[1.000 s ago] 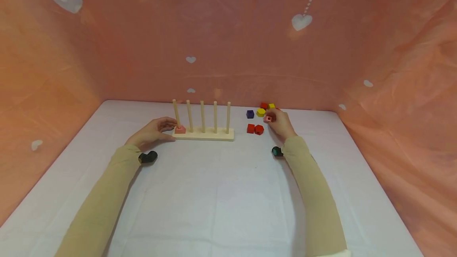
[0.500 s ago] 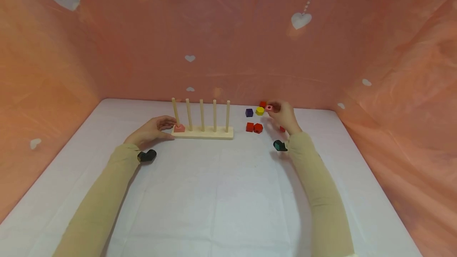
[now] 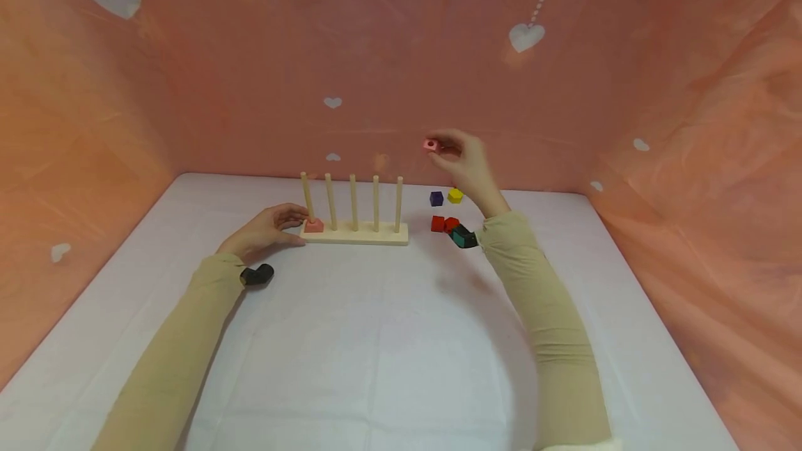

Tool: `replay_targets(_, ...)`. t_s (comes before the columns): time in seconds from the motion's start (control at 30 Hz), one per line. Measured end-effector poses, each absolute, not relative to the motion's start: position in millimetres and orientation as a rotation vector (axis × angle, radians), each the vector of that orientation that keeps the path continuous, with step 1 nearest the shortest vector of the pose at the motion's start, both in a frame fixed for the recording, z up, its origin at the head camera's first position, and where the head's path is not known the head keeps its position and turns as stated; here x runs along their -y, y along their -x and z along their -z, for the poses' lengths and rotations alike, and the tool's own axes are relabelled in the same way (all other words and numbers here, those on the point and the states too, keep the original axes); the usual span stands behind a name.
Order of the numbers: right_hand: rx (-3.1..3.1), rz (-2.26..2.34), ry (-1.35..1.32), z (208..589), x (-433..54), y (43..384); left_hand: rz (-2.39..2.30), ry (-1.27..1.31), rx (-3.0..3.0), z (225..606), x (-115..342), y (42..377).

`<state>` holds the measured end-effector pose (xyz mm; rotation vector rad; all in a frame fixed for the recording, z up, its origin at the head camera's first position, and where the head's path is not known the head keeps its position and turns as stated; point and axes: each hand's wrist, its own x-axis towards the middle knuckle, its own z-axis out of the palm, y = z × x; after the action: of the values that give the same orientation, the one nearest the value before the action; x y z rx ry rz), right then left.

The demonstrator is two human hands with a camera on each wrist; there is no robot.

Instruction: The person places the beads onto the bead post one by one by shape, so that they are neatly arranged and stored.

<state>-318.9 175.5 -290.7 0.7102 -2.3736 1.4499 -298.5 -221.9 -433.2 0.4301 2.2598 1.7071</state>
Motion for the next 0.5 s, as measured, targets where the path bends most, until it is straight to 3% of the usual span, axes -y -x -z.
replay_targets(0.5,2.229,-1.748,-1.081,273.9,-77.9,302.6,-1.732,-0.407,-2.279,436.2,218.4,297.4)
